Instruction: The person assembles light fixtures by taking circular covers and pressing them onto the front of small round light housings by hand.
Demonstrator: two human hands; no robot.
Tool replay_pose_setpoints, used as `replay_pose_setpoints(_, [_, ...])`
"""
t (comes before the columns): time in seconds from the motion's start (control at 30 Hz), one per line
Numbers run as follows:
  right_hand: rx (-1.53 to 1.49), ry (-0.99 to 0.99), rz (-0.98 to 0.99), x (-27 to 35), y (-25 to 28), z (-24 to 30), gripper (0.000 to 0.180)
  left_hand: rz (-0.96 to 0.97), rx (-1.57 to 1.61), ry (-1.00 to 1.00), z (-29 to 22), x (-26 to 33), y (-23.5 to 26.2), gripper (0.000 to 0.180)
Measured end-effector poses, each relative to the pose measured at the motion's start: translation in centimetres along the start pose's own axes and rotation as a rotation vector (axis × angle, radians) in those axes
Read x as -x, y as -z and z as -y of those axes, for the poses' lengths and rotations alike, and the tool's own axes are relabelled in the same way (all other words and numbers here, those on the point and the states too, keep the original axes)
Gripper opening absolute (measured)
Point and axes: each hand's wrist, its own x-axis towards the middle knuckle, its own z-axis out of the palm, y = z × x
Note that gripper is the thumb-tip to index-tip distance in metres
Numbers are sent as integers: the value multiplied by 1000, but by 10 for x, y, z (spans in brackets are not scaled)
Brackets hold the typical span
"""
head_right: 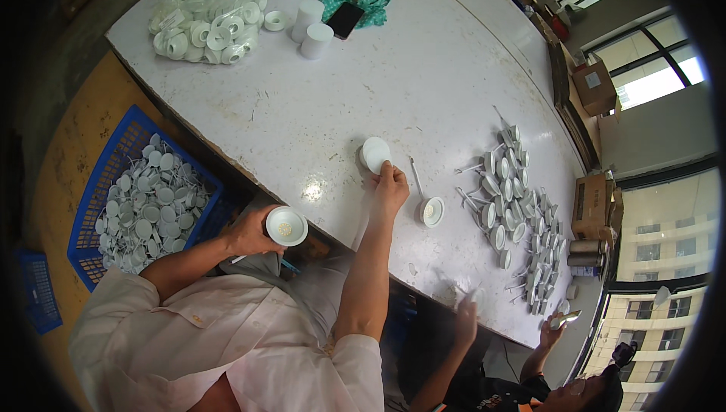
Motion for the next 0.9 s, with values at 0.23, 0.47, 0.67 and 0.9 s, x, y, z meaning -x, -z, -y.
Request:
replay_pose_setpoints(0.23, [-135,28,-18,12,15,-13,18,45,118,37,4,7,-1,65])
replay_pose_setpoints(0.47, [-238,42,-7,41,22,-12,23,63,167,17,2,8,-3,66])
replay_pose_setpoints(0.67, [-399,-84,96,71,28,0,26,90,200,3,-12,4,-9,73])
replay_pose_setpoints(0.9, [-532,-124,155,102,26,13,13,95,168,1,-29,-2,-16,78])
